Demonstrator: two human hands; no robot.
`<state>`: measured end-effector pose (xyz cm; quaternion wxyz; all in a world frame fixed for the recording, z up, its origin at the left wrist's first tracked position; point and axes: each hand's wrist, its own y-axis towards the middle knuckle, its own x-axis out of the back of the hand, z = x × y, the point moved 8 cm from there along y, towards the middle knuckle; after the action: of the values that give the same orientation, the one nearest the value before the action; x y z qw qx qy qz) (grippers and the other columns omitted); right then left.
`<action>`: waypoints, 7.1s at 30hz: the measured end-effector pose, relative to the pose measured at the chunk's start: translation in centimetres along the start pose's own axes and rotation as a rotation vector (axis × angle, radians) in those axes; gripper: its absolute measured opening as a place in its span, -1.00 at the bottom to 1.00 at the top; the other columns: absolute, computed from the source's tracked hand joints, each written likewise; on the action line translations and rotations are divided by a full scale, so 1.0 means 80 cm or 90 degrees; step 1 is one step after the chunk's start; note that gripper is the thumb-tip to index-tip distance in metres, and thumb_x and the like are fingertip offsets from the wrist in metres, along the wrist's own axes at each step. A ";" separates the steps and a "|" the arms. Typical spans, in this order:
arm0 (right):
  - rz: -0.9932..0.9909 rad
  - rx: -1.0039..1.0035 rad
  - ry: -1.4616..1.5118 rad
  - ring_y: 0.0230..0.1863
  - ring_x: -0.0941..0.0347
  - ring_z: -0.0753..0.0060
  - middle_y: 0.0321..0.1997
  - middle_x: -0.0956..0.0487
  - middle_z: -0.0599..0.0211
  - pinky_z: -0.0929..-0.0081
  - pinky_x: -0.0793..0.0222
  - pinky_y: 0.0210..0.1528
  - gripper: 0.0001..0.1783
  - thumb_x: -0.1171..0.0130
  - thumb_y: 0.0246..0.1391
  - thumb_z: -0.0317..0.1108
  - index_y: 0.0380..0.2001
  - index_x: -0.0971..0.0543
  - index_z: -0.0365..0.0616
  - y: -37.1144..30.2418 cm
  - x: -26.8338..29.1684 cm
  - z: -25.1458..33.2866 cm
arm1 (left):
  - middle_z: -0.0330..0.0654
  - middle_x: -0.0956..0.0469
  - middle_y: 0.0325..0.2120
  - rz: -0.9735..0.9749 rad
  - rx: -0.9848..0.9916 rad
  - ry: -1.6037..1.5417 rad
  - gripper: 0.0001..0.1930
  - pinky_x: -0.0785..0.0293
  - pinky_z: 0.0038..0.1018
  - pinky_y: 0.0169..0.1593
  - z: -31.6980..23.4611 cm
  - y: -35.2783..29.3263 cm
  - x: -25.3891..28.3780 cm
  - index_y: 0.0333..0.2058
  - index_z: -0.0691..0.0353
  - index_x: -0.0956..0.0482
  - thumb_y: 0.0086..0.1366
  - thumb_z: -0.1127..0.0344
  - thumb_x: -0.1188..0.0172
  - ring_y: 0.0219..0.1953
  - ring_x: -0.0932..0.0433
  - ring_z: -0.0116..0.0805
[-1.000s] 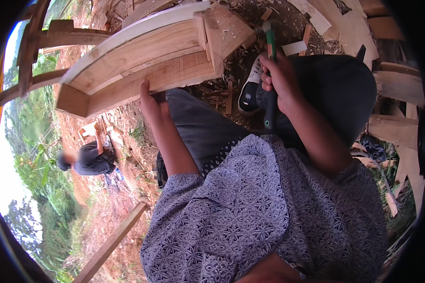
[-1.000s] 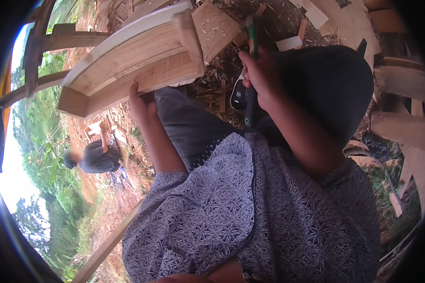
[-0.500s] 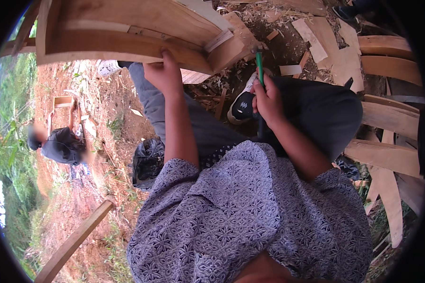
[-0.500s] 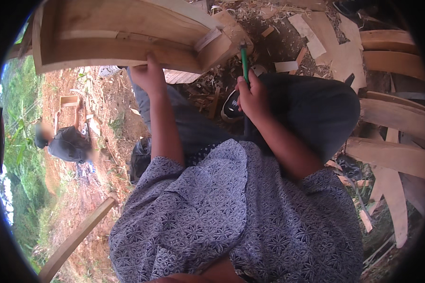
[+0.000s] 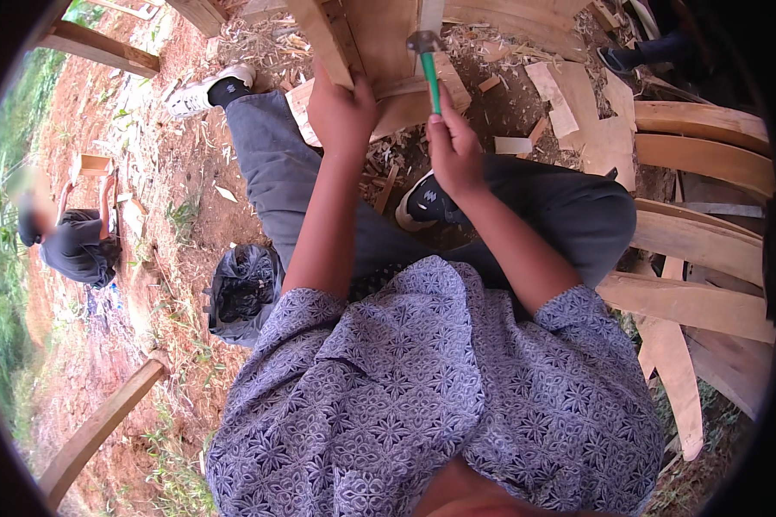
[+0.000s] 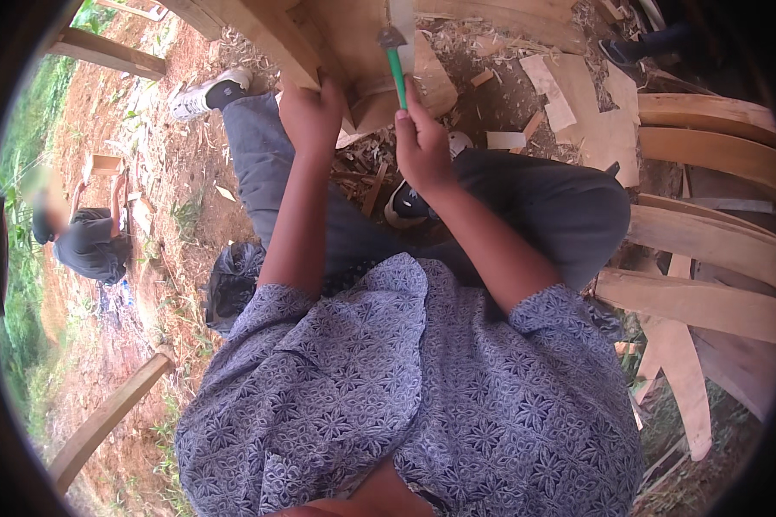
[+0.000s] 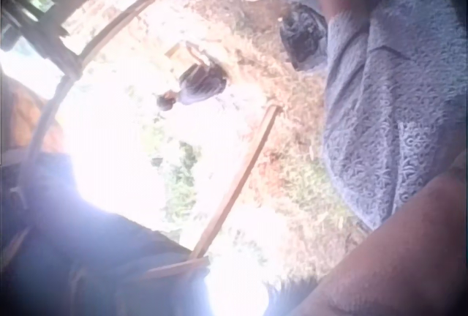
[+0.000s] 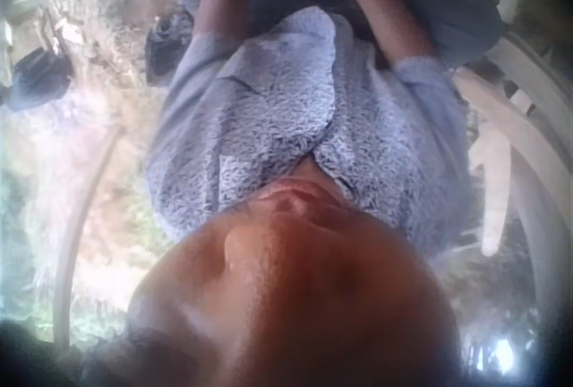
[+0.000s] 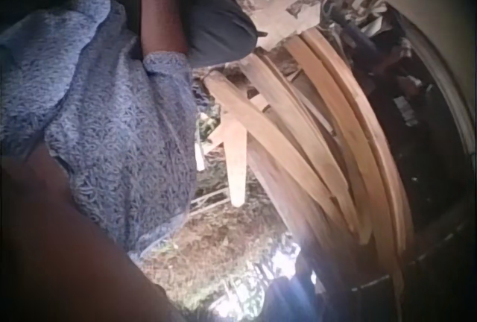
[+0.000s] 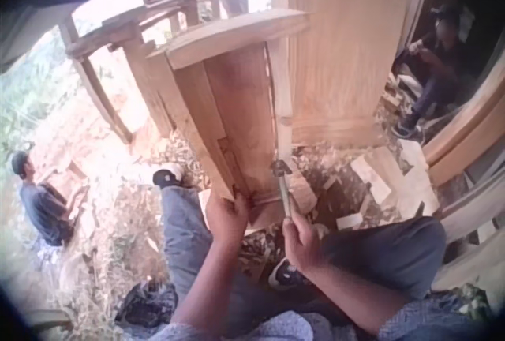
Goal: The person hammers nails into a wooden frame using a hammer, repeatedly picking nails from a black bag and driving them into the wood. They also handle a separate wooden box, placing it on the ground and adjusting its position.
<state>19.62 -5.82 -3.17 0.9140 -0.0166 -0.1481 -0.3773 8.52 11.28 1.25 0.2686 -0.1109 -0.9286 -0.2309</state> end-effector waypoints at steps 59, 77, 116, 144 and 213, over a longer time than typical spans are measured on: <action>0.036 -0.381 0.225 -0.69 -0.18 0.72 -0.52 -0.33 0.56 0.65 -0.16 -0.69 -0.41 -0.01 0.40 -0.32 0.45 -0.25 0.23 -0.020 0.021 -0.025 | 0.04 -0.69 -0.26 0.135 -0.094 0.075 -0.31 -0.60 -0.15 -0.25 -0.007 0.002 0.052 0.24 0.07 -0.40 0.19 -0.03 -0.38 -0.26 -0.69 0.05; 0.021 -0.424 0.204 -0.71 -0.20 0.66 -0.58 -0.35 0.53 0.58 -0.12 -0.68 -0.77 0.01 0.44 -0.08 -0.07 -0.44 0.05 -0.008 -0.022 -0.098 | 0.04 -0.68 -0.15 0.163 -0.080 -0.090 -0.39 -0.63 -0.31 -0.28 0.026 -0.027 0.056 0.33 0.00 -0.41 0.34 0.05 -0.27 -0.34 -0.73 -0.13; 0.089 -0.422 0.067 -0.68 -0.19 0.66 -0.54 -0.31 0.49 0.61 -0.19 -0.69 -0.55 0.12 0.47 -0.03 0.34 -0.31 0.23 -0.013 -0.023 -0.130 | -0.09 -0.55 -0.02 0.158 0.560 0.425 -0.68 -0.57 -0.18 0.06 0.404 -0.362 0.320 -0.03 -0.02 -0.69 0.22 0.20 -0.32 0.03 -0.60 -0.07; 0.092 -0.429 0.078 -0.71 -0.17 0.67 -0.58 -0.32 0.52 0.59 -0.14 -0.70 -0.58 0.13 0.48 -0.02 0.30 -0.33 0.22 -0.008 -0.017 -0.154 | -0.07 -0.64 -0.17 -0.209 0.674 -0.602 -0.96 -0.39 -0.61 -0.56 0.338 -0.286 0.303 -0.26 0.09 -0.44 0.34 0.34 -0.09 -0.53 -0.54 -0.47; -0.156 -0.412 0.251 -0.58 -0.38 0.64 -0.59 -0.43 0.51 0.46 -0.32 -0.49 -0.69 0.00 0.42 -0.14 0.05 -0.58 -0.02 -0.012 0.023 -0.128 | -0.18 -0.69 -0.37 0.072 0.082 -0.234 -0.83 -0.54 -0.46 -0.09 0.093 -0.047 -0.201 -0.29 0.29 -0.67 0.26 0.31 -0.39 -0.29 -0.63 -0.46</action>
<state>22.84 -9.19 -12.52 0.8208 -0.2137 0.1557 -0.5064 17.29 10.30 -14.55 0.1134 -0.1856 -0.9672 -0.1312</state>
